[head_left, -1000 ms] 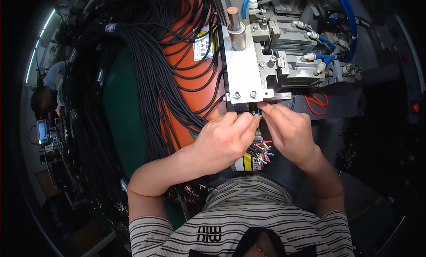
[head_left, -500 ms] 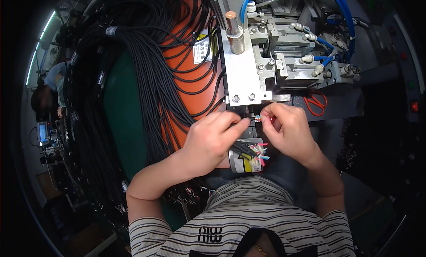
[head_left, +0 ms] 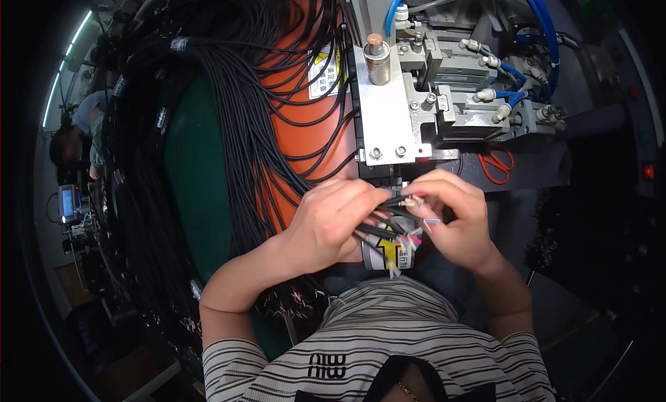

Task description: Assemble wire harnesses by feeding wires into an automated processing machine and interacting with a touchscreen.

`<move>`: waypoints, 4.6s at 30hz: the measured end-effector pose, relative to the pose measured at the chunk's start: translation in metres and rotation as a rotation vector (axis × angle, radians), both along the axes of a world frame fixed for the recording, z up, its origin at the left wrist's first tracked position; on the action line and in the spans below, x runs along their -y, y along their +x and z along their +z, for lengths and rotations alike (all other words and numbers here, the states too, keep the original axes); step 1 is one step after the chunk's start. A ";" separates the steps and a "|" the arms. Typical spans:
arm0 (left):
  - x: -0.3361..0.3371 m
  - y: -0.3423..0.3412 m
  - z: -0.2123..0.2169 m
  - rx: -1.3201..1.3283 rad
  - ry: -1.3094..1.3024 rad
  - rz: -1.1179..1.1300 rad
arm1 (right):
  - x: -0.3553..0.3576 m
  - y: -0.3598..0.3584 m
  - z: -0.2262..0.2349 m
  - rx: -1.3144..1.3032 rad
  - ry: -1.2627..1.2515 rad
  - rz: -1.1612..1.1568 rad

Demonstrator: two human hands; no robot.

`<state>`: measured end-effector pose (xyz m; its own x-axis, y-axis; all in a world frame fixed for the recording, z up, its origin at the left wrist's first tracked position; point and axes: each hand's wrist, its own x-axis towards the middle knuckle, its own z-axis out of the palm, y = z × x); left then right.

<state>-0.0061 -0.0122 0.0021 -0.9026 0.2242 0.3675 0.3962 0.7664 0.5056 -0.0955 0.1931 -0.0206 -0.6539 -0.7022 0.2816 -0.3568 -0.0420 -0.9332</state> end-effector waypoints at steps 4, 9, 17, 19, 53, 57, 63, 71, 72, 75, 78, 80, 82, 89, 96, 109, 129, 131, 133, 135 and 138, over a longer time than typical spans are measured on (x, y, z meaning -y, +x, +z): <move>-0.006 -0.002 -0.005 -0.053 0.060 -0.016 | 0.003 0.005 -0.008 0.372 -0.055 -0.036; -0.008 -0.004 0.000 0.013 0.170 0.059 | 0.006 0.009 0.001 0.743 -0.237 0.017; -0.003 -0.006 0.006 0.188 0.396 0.023 | 0.003 -0.013 -0.001 0.914 -0.065 0.212; 0.001 -0.008 0.000 0.143 0.351 -0.072 | 0.006 -0.007 -0.004 0.754 -0.111 0.157; 0.007 -0.022 0.010 0.679 0.871 -0.170 | 0.003 -0.012 0.005 0.397 -0.180 0.053; -0.008 -0.014 0.005 0.372 0.319 -0.065 | 0.005 -0.009 0.004 -0.073 0.064 -0.098; -0.018 -0.005 0.005 0.001 -0.242 -0.020 | 0.006 -0.001 -0.003 -0.387 0.392 -0.237; -0.013 0.002 -0.004 0.007 -0.164 -0.047 | 0.004 0.005 -0.010 -0.302 0.243 -0.197; -0.014 0.001 -0.002 0.012 -0.155 -0.048 | 0.004 0.006 -0.011 -0.302 0.243 -0.198; -0.016 -0.001 0.000 0.022 -0.139 -0.048 | 0.004 0.007 -0.012 -0.314 0.228 -0.222; -0.016 0.000 0.000 0.028 -0.149 -0.027 | 0.006 0.007 -0.013 -0.353 0.215 -0.242; -0.016 0.000 -0.001 0.017 -0.159 -0.027 | 0.007 0.007 -0.014 -0.373 0.208 -0.253; -0.016 0.000 -0.003 -0.006 -0.178 -0.026 | 0.007 0.008 -0.015 -0.368 0.203 -0.261; -0.017 0.000 0.007 -0.029 -0.328 -0.092 | 0.007 0.007 -0.008 -0.407 0.261 -0.268; -0.020 -0.001 0.010 0.009 -0.375 -0.092 | 0.006 0.009 -0.010 -0.400 0.278 -0.272; -0.021 -0.009 0.018 0.131 -0.338 -0.066 | 0.006 -0.005 0.001 -0.502 0.406 -0.144; 0.003 0.003 0.001 0.000 -0.168 0.132 | -0.003 -0.001 0.014 0.029 0.099 0.033; 0.002 0.000 -0.002 -0.010 -0.123 0.104 | 0.004 0.001 0.008 -0.036 -0.093 0.143; 0.003 -0.002 0.001 0.002 -0.022 0.027 | 0.008 0.001 0.001 -0.019 -0.124 0.152; 0.006 -0.003 0.001 -0.012 0.075 -0.082 | 0.003 0.001 -0.001 0.257 -0.079 0.118; -0.001 -0.004 0.001 -0.070 0.019 -0.028 | 0.004 0.011 -0.006 0.712 -0.159 0.050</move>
